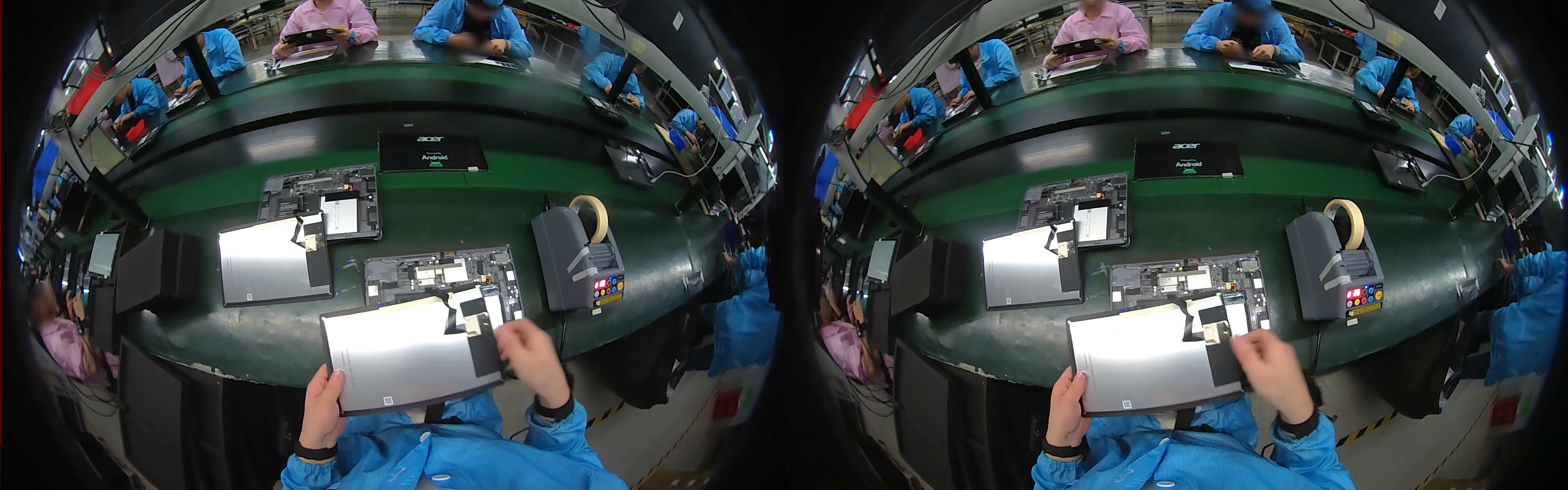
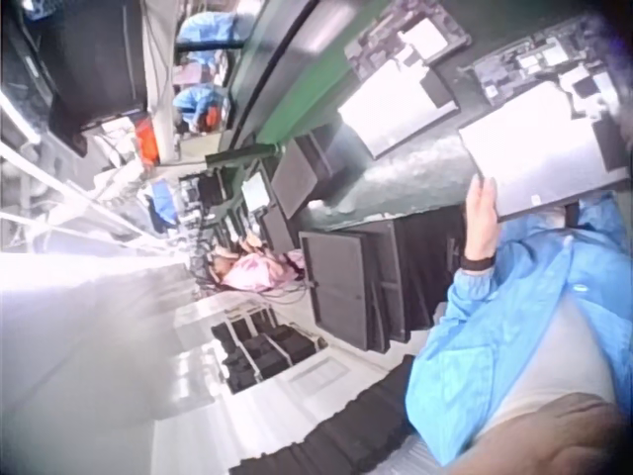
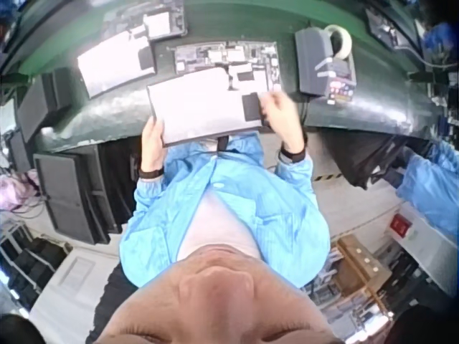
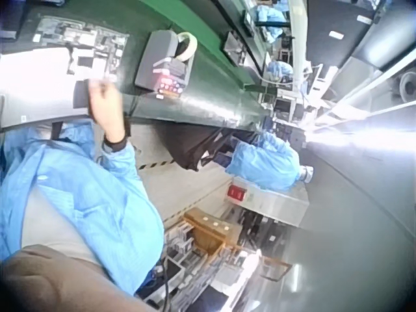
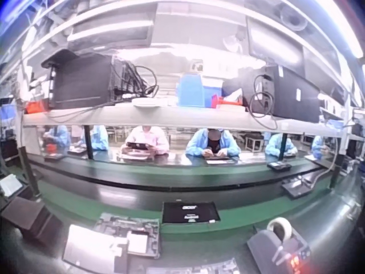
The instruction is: The person assembles electronic components of tablet devices by placing internal components and a circuit board into a tablet housing, then securing a tablet screen on top.
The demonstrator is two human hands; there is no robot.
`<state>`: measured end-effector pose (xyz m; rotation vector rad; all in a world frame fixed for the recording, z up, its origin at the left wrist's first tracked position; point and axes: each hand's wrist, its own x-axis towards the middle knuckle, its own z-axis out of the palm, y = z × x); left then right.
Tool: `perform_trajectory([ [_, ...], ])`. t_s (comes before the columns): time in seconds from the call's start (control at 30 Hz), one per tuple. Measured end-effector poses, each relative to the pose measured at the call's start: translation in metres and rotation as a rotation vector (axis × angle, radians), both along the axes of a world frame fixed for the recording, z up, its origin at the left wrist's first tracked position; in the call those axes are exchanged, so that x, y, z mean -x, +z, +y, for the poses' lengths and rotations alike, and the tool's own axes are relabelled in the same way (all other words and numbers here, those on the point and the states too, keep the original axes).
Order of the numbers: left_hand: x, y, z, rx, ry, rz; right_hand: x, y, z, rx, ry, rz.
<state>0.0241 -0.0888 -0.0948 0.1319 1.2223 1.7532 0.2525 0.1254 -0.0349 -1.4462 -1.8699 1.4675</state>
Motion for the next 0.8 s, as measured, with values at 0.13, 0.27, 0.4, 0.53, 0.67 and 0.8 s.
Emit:
perform_trajectory([
  [0.13,0.014,0.002,0.004,0.041,-0.167,-0.014,0.022,-0.010,-0.005,0.371,0.034,0.382],
  [0.27,0.045,0.032,0.033,0.330,0.071,0.883,0.027,-0.013,-0.002,0.320,0.025,0.445],
  [0.4,0.069,0.056,0.101,0.144,-0.323,1.389,0.032,-0.018,-0.001,0.350,0.058,0.476],
  [0.53,0.096,0.051,0.128,0.321,-0.844,0.993,0.035,-0.024,-0.006,0.366,0.062,0.549],
  [0.67,0.105,0.060,0.133,0.439,-0.910,0.799,0.032,-0.028,-0.005,0.393,0.097,0.593],
  [0.8,0.103,0.062,0.138,0.524,-0.990,0.760,0.032,-0.027,-0.001,0.398,0.116,0.597],
])
